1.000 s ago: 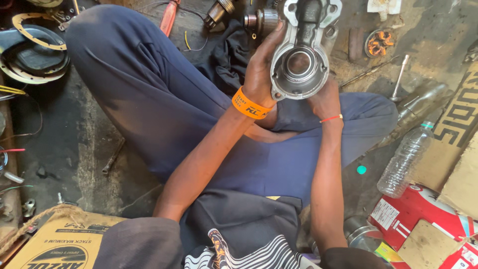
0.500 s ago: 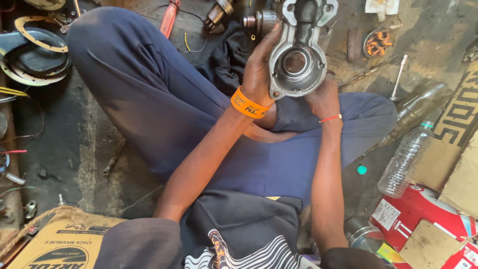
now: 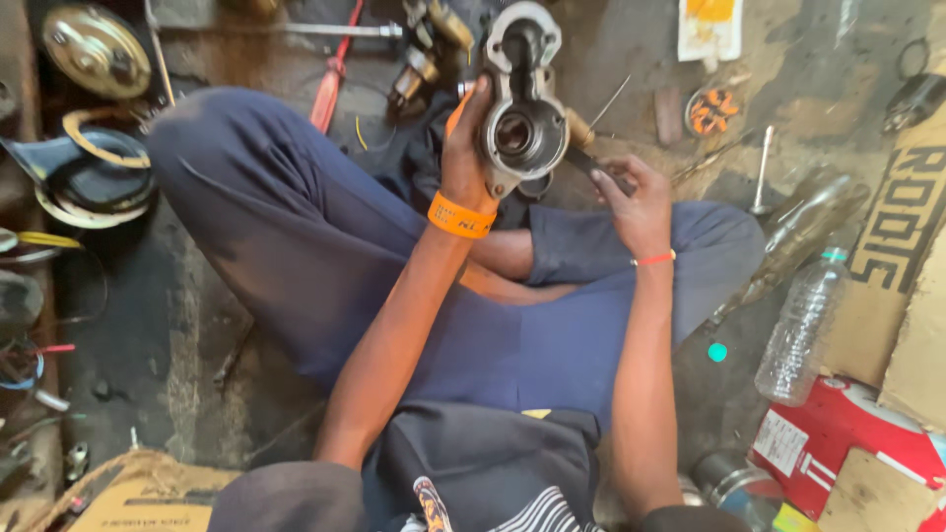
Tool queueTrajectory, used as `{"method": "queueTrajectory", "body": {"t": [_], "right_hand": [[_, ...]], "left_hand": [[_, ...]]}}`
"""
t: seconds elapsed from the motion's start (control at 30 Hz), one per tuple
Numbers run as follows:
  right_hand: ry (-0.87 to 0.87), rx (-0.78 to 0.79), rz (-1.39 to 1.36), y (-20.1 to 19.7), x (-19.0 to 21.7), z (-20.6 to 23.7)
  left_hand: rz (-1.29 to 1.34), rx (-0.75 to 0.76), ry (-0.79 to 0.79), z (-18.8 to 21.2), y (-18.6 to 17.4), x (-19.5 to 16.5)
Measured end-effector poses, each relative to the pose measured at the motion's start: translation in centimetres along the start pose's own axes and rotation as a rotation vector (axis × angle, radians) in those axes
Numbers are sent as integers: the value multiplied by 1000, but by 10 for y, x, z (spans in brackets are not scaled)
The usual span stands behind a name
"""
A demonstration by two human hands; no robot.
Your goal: The person sits on the floor and cleans a cylindrical metal housing with a brush, then picks up a small cylindrical component and repeatedly rotates and manipulates it by hand. The person handles the parts directly without visible tools.
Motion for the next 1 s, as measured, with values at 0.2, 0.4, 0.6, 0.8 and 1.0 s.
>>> {"method": "queueTrajectory", "body": {"t": [0.2,0.4,0.6,0.8,1.0], "right_hand": [[25,-60,-272,19,-48,19],[-179,-192,-514,3,-48,54],[-402,-196,-633,15,-27,66],[-395,-221,-311,41,-26,71],[-542,-247,49,46,-13,45]], "left_hand": [[-119,-35,33,19,-37,-2],[-310,-58,48,47,-81,13],[-389,-63,68,42,-131,37],[-111,-30,-86,39,-187,84],[120,202,-194,-1,-190,127]]}}
Point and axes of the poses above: each hand's wrist, its own z-axis away from the middle knuckle, its own y-axis out of the palm, x = y × z, the point moved 9 cm from there along -z, towards the middle knuckle, and after that the axes turned 5 degrees about x, right-handed, at the moved point
